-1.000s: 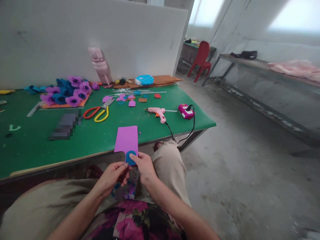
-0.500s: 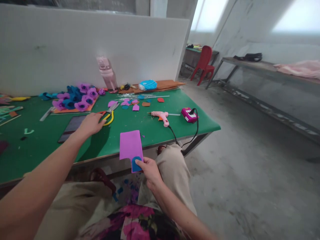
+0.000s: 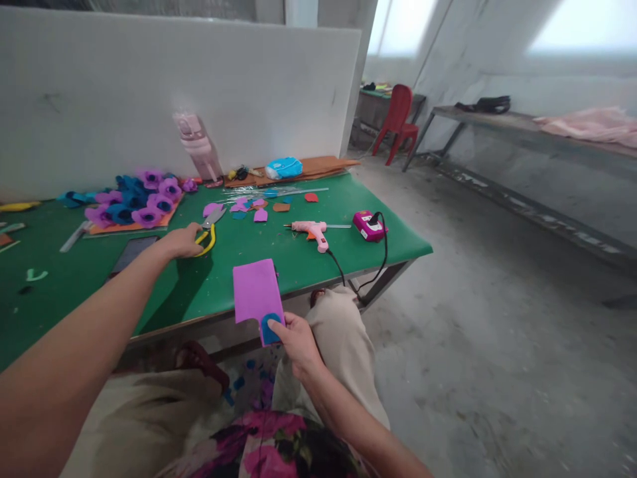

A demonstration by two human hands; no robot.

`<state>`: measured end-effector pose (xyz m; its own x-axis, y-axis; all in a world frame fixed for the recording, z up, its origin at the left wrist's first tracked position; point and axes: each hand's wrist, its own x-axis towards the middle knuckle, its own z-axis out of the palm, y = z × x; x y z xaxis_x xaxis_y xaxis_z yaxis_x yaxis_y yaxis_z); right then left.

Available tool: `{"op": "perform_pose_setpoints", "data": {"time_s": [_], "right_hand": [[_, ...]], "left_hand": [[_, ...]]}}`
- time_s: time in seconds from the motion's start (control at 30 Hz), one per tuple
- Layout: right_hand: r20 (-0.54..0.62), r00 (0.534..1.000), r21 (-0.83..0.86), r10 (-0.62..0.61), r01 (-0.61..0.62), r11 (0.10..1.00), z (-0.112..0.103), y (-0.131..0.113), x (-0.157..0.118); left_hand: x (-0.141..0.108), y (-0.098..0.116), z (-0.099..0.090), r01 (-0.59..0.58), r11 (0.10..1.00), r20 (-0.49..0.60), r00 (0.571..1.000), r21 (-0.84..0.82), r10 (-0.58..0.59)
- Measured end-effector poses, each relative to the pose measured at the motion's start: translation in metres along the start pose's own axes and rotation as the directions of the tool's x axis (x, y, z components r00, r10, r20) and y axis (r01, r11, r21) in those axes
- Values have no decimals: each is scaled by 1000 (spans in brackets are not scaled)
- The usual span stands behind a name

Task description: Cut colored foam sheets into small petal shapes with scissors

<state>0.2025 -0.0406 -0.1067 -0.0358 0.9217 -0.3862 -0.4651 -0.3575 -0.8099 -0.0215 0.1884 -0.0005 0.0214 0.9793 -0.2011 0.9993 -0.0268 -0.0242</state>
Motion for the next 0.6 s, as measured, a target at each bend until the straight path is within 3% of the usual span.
{"op": "perform_pose_setpoints", "data": {"time_s": [0.13,0.43,0.6], "right_hand": [[-8,1000,-2,-19,19,1000,-2,0,2],[21,1000,3,13,-13,1000,1,-2,2],[37,999,2,24,-24,1000,-1,-2,3]], "left_hand": [[1,-5,-6,34,999,-67,997,41,-31],[15,3,3,137,987,-16,990,-90,-139],[-11,-9,-8,119,951,-62,988,-285,-142]]}}
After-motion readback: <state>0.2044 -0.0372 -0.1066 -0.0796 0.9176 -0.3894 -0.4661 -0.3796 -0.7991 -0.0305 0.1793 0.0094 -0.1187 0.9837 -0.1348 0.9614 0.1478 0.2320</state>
